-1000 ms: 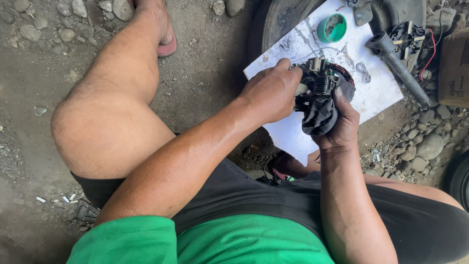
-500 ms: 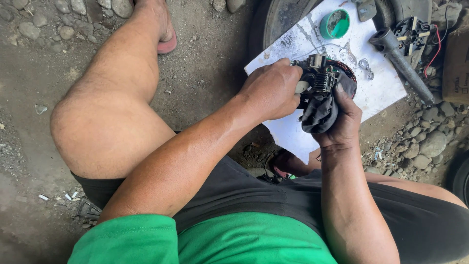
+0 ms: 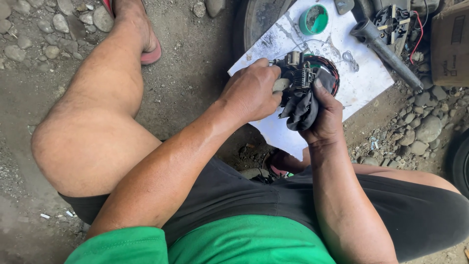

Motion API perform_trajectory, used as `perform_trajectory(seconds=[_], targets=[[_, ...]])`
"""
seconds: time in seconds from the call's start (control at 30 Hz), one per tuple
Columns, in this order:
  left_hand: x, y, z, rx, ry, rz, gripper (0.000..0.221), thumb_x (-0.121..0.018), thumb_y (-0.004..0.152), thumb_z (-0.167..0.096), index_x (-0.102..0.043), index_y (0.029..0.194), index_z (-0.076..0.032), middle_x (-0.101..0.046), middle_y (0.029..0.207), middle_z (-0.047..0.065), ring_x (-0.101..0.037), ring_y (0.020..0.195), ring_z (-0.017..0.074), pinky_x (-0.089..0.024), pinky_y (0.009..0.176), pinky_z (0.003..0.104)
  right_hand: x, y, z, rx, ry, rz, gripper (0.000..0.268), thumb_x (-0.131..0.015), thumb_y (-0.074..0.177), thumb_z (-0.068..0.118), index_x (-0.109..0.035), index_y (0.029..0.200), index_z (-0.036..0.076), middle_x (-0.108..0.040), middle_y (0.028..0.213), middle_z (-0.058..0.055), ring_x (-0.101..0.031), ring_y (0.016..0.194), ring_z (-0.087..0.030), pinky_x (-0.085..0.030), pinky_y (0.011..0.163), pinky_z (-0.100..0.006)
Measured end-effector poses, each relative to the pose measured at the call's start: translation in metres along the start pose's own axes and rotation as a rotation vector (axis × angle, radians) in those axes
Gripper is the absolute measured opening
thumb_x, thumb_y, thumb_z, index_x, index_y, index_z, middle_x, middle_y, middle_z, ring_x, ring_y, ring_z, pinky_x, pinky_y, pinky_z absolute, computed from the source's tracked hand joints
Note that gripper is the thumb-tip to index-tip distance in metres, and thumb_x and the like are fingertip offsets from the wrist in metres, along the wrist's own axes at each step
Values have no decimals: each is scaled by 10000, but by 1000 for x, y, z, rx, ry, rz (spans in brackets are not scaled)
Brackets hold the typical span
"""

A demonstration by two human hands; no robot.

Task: Soldering wires and assembling components of an alternator stator on the ground.

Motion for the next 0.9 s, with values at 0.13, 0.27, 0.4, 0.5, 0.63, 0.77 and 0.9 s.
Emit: perform_trajectory(seconds=[0.13,0.27,0.4,0.5,0.63,0.77,0.9], targets=[[0,0,-1,-29,8,-30,291,-723,853,-163,-703,1066,35,-626,900,185,-726,793,461,-611,705,569,8,7,2,14,-10,-10,281,-700,915,223,-682,979,-50,-735,815,-197,-764,671,-338,-649,665,-451],[0,-2,-1,-37,1,-46,282,-722,863,-154,-695,1070,37,-608,904,180,-721,805,462,-611,713,560,7,10,3,22,-32,11,286,-693,924,234,-687,1004,-41,-736,833,-183,-768,690,-318,-651,676,-419],[-4,0,5,-30,-43,-48,291,-717,865,-155,-691,1075,46,-609,900,172,-725,802,450,-614,710,541,10,11,2,24,-17,15,292,-701,918,237,-691,1030,-32,-738,859,-174,-768,719,-308,-650,706,-411],[-4,-1,6,-28,-42,-58,288,-721,859,-166,-691,1063,35,-604,903,170,-719,802,464,-612,702,554,11,12,2,40,-44,27,300,-692,924,235,-687,1043,-40,-741,874,-193,-773,732,-317,-654,723,-423],[-3,2,4,-63,-12,-60,286,-735,866,-139,-697,1090,35,-603,915,163,-734,820,429,-626,705,522,-5,5,5,38,-27,24,285,-698,916,238,-694,1031,-23,-742,872,-173,-771,733,-302,-647,726,-410],[-4,1,4,-83,6,-72,251,-740,843,-116,-693,1052,14,-591,924,157,-724,805,433,-615,704,519,-7,3,3,27,-26,14,299,-697,915,246,-690,1050,-21,-741,873,-163,-767,732,-291,-647,745,-414],[-1,1,3,-108,27,-87,221,-727,858,-80,-692,1053,17,-600,938,160,-729,824,427,-616,714,504,-11,0,3,22,-9,8,279,-696,922,233,-684,1024,-27,-733,847,-156,-757,704,-270,-645,723,-404]])
Point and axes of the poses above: each hand's wrist, its own y-axis towards the middle knuckle, its own x-axis out of the back of the hand, z = x × y, the point moved 10 cm from there along y, towards the middle knuckle
